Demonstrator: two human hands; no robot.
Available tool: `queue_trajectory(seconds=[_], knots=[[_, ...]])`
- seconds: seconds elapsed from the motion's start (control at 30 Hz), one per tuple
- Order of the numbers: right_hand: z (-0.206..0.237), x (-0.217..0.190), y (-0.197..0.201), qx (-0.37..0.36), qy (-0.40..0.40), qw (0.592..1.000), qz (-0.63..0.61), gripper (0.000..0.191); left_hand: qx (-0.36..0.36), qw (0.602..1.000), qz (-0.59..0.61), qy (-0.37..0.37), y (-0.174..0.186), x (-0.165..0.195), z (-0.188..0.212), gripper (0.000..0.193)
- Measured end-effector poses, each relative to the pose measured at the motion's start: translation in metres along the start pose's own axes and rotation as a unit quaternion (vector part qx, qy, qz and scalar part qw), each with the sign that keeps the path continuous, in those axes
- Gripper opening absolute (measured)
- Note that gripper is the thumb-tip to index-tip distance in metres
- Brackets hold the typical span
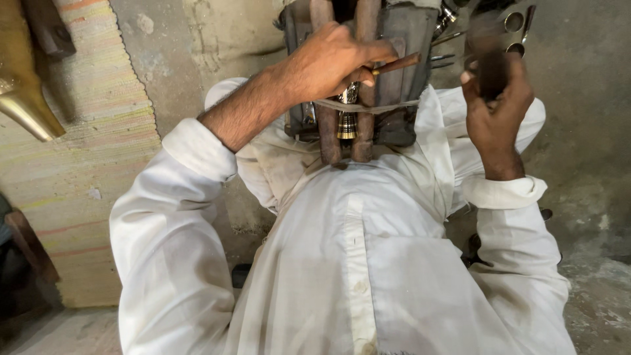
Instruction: The person sits cross-legged on the floor with a brass vase held upright in a wooden clamping stand between their legs. They hold a small chisel against the vase's decorated surface and strike it with a wooden mallet, repeatedly repositioning the chisel to carve ornamental patterns into the metal.
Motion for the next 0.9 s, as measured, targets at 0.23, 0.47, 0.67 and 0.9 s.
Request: queue_trajectory(seconds=[0.23,0.47,0.67,0.9], knots=[[-0.006,-0.02,0.01,0.031,-0.033,0.999,0.008,0.027,0.007,1.0,-0.011,-0.012,0.003,0.0,0.002,0.038],[-0.003,-0.012,0.016,0.095,-0.061,0.975,-0.194,0.036,0.012,1.0,-0.008,-0.028,0.005,0.001,0.003,0.038],[-0.001,-0.032,0.015,0.054,0.013,0.994,0.097,0.033,-0.011,1.0,0.006,0.0,0.002,-0.005,0.007,0.035],[-0.002,-0.042,0.008,-0.028,0.064,0.965,0.251,0.028,0.051,0.997,0.057,-0.015,0.009,-0.009,0.025,0.035]])
Point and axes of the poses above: each hand's wrist, its own z-axis away from the middle knuckle, its own y-axis out of the back of the hand, x = y × z, the point moved 8 cm from there along -z, towards the middle knuckle, and after that the axes turned 9 degrees about -z, right-handed, at the moved point
